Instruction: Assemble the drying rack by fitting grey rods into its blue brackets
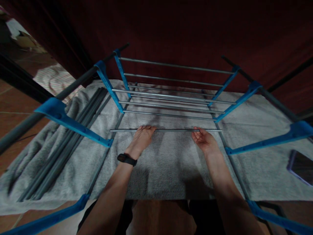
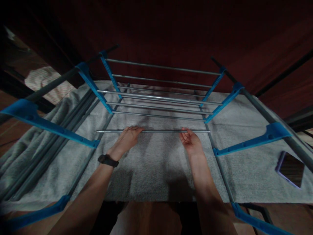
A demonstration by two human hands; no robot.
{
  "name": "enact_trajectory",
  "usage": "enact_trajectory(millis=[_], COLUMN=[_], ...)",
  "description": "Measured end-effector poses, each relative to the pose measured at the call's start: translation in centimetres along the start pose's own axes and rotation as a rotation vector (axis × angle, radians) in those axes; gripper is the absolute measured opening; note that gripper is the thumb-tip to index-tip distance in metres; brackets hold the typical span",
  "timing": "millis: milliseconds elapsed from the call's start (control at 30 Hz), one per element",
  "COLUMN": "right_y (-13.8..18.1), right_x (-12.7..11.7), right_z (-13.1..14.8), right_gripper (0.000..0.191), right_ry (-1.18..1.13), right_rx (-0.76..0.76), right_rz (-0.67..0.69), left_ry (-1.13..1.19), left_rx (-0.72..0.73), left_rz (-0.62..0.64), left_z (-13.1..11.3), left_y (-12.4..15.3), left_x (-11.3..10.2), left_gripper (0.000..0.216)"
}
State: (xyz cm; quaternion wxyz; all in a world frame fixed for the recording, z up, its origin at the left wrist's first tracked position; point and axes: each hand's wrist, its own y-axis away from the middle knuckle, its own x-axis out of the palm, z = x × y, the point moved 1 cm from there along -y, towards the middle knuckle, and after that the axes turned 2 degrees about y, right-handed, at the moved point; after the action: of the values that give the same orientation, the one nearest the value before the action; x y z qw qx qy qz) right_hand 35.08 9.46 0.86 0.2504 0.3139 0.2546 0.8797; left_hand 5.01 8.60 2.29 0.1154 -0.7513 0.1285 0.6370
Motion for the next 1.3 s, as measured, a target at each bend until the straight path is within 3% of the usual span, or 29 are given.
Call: enact_trajectory(millis=[233, 567, 867, 1067, 1300], right_y=[-0.7, -0.5, -0.5, -0.2, -0.3], right_x=[-0.8, -0.6, -0.7, -0.6, -0.9], right_z=[1.3, 2.4, 2.6, 2.9, 3.2], right_gripper=[0.020, 0.023, 0.022, 0.022, 0.023], right_ry=[0.002, -0.023, -0.022, -0.037, -0.056], right_rx=[-0.024, 0.010, -0.003, -0.001, -0.013], right_rz=[-0.053, -0.105, -0.115, -0.149, -0.167], left_ry=[0.009, -0.001, -0.046, -0.023, -0.007], left_rx=[-0.019, -0.037, -0.130, -0.204, -0.299], left_rz=[0.012, 0.002, 0.000, -0.049, -0.191], left_z=[0.8, 1.2, 1.2, 1.6, 2.6], left_y=[-0.1, -0.1, 0.3, 0.5, 0.9], left_x=[-0.2, -0.5, -1.9, -2.0, -1.6], left_gripper=[0.057, 0.040, 0.043, 0.043, 0.036])
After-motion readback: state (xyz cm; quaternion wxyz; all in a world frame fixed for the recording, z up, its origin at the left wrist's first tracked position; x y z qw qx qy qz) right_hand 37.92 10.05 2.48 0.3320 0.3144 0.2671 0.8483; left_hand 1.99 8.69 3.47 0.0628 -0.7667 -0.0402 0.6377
